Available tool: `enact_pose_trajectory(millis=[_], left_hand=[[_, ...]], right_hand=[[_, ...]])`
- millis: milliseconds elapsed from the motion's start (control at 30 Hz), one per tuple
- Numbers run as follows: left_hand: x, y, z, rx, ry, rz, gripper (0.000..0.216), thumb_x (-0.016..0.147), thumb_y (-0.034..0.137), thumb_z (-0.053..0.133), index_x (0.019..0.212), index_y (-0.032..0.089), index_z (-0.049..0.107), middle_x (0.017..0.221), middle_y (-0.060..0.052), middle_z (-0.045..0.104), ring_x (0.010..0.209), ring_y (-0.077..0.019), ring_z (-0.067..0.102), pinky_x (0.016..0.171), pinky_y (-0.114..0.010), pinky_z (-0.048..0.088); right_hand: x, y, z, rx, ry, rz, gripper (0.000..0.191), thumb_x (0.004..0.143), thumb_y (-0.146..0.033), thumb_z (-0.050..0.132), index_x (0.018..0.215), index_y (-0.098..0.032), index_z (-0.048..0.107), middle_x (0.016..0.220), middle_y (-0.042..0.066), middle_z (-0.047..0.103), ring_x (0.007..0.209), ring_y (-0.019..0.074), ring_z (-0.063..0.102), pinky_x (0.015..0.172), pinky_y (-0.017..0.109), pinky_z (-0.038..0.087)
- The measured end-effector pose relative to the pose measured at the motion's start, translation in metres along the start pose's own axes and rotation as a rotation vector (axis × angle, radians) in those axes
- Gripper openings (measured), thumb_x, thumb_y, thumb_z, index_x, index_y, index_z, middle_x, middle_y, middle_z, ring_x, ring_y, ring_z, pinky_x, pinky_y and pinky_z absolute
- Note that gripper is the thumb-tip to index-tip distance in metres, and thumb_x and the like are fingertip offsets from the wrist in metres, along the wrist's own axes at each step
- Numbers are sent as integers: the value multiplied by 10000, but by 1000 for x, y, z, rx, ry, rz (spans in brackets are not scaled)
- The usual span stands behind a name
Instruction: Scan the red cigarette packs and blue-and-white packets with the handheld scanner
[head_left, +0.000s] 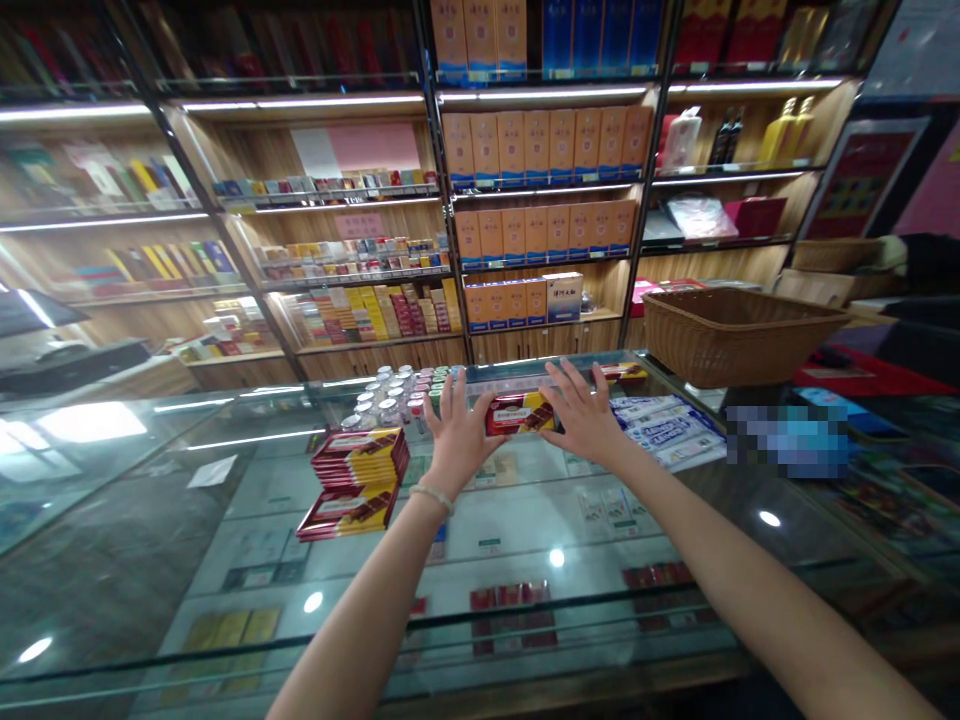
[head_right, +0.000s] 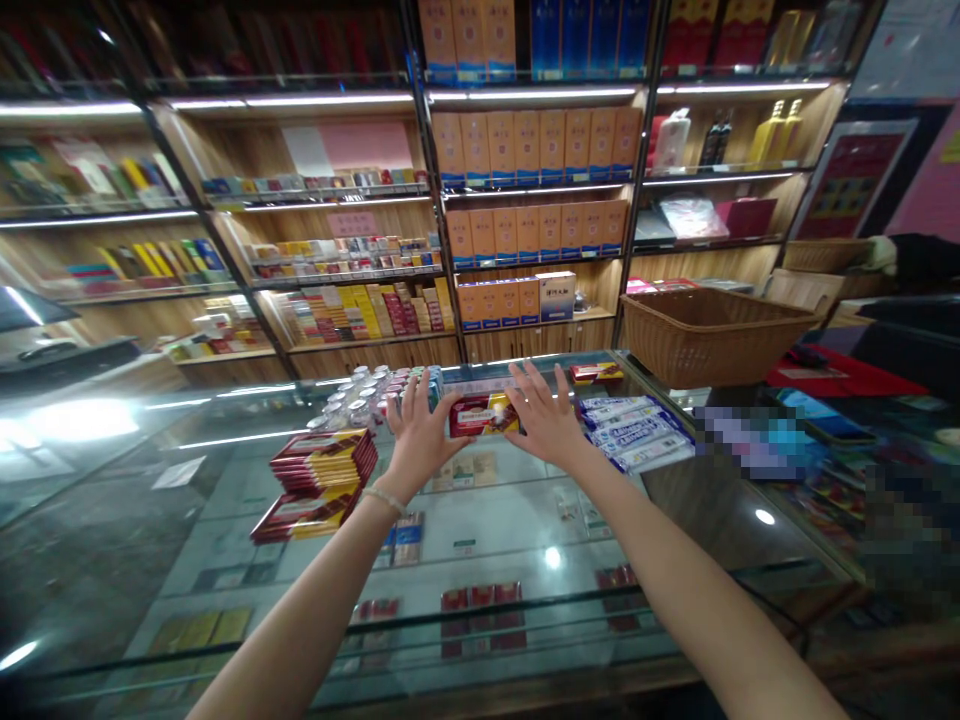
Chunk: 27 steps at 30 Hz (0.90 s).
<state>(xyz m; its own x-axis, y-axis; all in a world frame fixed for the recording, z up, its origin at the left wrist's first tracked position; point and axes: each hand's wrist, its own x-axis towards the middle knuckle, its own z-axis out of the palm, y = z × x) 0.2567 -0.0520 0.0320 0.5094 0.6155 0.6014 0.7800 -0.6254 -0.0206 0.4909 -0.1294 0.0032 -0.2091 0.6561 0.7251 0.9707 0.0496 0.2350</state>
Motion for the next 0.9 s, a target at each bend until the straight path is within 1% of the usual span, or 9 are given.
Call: enact_pose_trajectory(millis=[100, 233, 367, 467, 567, 700, 833, 900], left_hand=[[-3, -3, 1, -3, -3, -3, 721, 740, 523, 890, 1379, 298, 644, 1742, -213, 224, 1619, -424, 177, 1254, -729, 96], [-6, -7, -5, -17, -20, -20, 702, 750, 528, 879, 1377, 313, 647, 1752, -204, 193, 1622, -422, 166, 1244, -746, 96], [-9, -12, -8, -59, -60, -51, 703, 749, 499, 885, 1384, 314, 647, 1755, -209, 173, 1627, -434, 127, 1240, -755, 93], [-11, -14, -6, -80, -61, -52, 706, 740, 497, 892, 1379, 313, 654, 1757, -204, 162, 1627, -439, 120, 1249, -740, 84], [-13, -13, -4, -95, -70, -46, 701, 738, 502, 892, 1372, 315, 660, 1757, -197, 167, 1625, -444, 126, 1251, -738, 80], [-14, -9, -4, -100, -91, -46, 695, 747, 490, 884, 1380, 318, 653, 1758, -189, 173, 1628, -442, 113, 1251, -740, 61], [-14, -8, -4, -83, -99, -42, 707, 770, 466, 859, 1416, 301, 623, 1757, -190, 183, 1630, -438, 105, 1255, -738, 50], [-14, -7, -4, -70, -94, -33, 758, 765, 469, 861, 1454, 297, 593, 1759, -200, 168, 1632, -436, 94, 1254, -741, 47]], right_hand=[[-1, -1, 0, 5, 5, -1, 674, 910, -626, 640, 1413, -181, 581, 1684, 200, 380, 1590, 365, 242, 1285, 644, -62], [-3, -3, -4, 24, 24, 0, 721, 899, -702, 622, 1414, -200, 589, 1675, 199, 394, 1585, 370, 252, 1287, 643, -26], [-6, -3, -4, 70, 13, 37, 809, 821, -739, 698, 1429, -218, 578, 1682, 204, 368, 1583, 390, 244, 1281, 652, 28], [-9, -3, -2, 110, 2, 78, 833, 779, -710, 764, 1429, -225, 575, 1679, 213, 360, 1582, 400, 243, 1267, 662, 86], [-10, -2, -2, 145, -15, 116, 778, 773, -662, 797, 1388, -231, 595, 1690, 214, 334, 1588, 397, 232, 1259, 663, 111], [-10, -3, -7, 182, -32, 120, 687, 778, -615, 804, 1323, -237, 621, 1700, 203, 316, 1600, 396, 207, 1261, 660, 115], [-8, -7, -15, 185, 3, 99, 670, 783, -595, 796, 1313, -226, 616, 1689, 212, 332, 1602, 392, 200, 1268, 655, 99], [-7, -10, -19, 173, 24, 80, 655, 791, -588, 784, 1307, -224, 610, 1687, 207, 343, 1601, 384, 206, 1276, 645, 80]])
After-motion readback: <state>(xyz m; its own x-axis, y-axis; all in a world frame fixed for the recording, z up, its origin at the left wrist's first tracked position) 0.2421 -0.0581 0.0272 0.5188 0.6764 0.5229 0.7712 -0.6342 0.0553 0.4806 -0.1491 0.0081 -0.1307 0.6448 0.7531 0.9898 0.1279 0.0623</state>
